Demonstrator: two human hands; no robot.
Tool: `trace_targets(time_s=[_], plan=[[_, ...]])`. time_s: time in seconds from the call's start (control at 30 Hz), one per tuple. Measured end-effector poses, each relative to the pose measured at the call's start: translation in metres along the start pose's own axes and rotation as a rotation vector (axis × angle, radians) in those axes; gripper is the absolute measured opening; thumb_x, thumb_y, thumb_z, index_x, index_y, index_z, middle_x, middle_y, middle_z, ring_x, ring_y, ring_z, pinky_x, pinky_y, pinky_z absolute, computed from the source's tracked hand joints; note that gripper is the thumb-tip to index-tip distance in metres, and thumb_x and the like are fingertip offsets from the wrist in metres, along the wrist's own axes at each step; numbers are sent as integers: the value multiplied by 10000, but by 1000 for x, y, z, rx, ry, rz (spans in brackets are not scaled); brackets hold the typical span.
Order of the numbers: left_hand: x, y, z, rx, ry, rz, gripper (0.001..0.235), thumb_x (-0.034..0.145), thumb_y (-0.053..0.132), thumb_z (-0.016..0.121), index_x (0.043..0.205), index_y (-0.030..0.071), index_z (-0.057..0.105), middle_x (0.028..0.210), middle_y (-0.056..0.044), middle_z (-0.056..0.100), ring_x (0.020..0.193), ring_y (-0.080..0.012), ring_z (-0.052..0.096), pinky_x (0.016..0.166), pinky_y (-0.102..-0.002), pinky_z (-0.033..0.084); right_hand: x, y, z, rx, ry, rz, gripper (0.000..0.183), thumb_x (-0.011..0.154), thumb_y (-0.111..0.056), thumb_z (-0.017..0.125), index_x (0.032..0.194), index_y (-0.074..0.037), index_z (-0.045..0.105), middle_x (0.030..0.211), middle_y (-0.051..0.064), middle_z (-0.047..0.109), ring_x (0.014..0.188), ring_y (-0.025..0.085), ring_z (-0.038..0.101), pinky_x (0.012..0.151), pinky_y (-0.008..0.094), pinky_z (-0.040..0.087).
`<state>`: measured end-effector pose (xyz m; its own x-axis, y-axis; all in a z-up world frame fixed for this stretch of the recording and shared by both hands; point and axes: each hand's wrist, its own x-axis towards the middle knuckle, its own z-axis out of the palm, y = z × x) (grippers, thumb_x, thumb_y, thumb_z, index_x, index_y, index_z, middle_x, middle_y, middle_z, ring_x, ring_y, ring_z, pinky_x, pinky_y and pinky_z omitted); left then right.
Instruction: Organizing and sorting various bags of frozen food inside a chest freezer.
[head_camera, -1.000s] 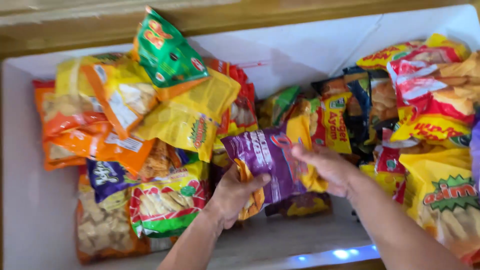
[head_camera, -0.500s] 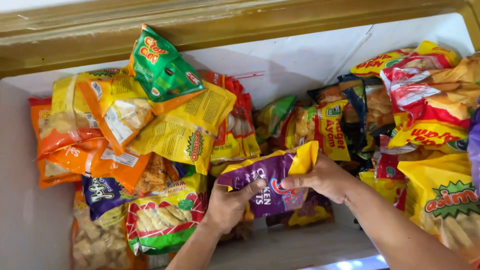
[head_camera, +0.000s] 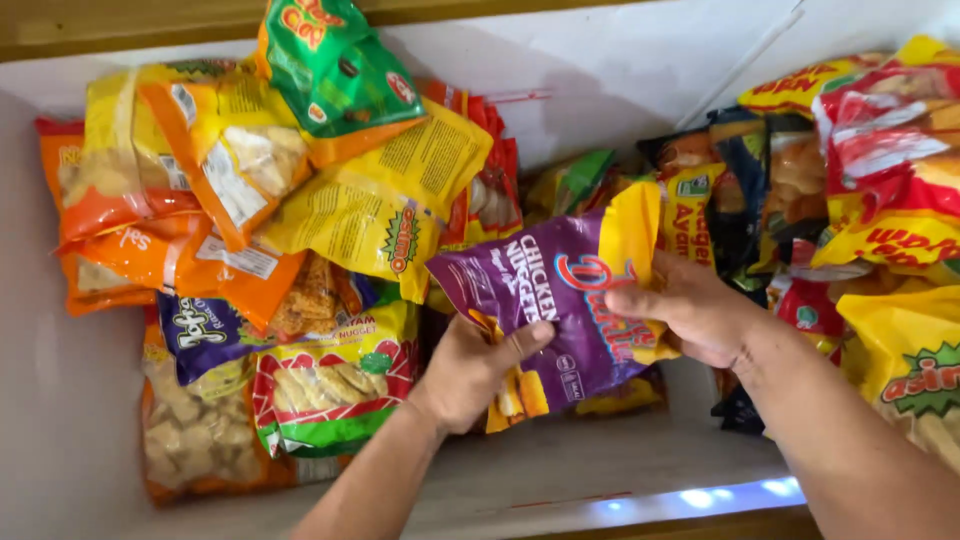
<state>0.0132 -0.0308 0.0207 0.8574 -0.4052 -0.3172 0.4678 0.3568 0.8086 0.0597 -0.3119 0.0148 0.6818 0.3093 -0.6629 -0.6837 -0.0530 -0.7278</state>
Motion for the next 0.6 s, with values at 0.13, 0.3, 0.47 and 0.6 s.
trace_targets(time_s=[0.13,0.3,0.47,0.6], plan=[[-2,8,-18,-228,-114,-80,684,873,397,756,1409,39,525,1349,-106,646,1205,-206,636,1075,-433,501,-16,-29,29,-158,97,-123,528,826,-414,701,1300,-181,709,1094,-18,780,1011,87,707,809,318,587],[-4,12,-35,-795,-458,-321,1177,754,799,703,1499,-62,404,1462,-205,586,1333,-319,582,1139,-484,415,-13,-24,12,-547,17,-216,510,915,-491,615,1181,-102,812,994,9,829,939,81,704,844,289,550],[-3,5,-18,-93,-305,-263,981,721,554,851,1445,-21,524,1349,-128,672,1233,-233,630,1099,-416,463,12,1,2,-169,-25,-226,543,964,-514,622,1169,-28,751,986,146,785,911,238,709,831,402,569],[-2,-3,-11,-2,-96,-76,661,805,304,868,1354,12,643,1210,-53,733,1102,-164,665,1016,-370,529,-16,-38,34,694,-597,-312,674,978,-501,722,1365,34,587,1331,217,670,1235,343,631,1039,472,490]])
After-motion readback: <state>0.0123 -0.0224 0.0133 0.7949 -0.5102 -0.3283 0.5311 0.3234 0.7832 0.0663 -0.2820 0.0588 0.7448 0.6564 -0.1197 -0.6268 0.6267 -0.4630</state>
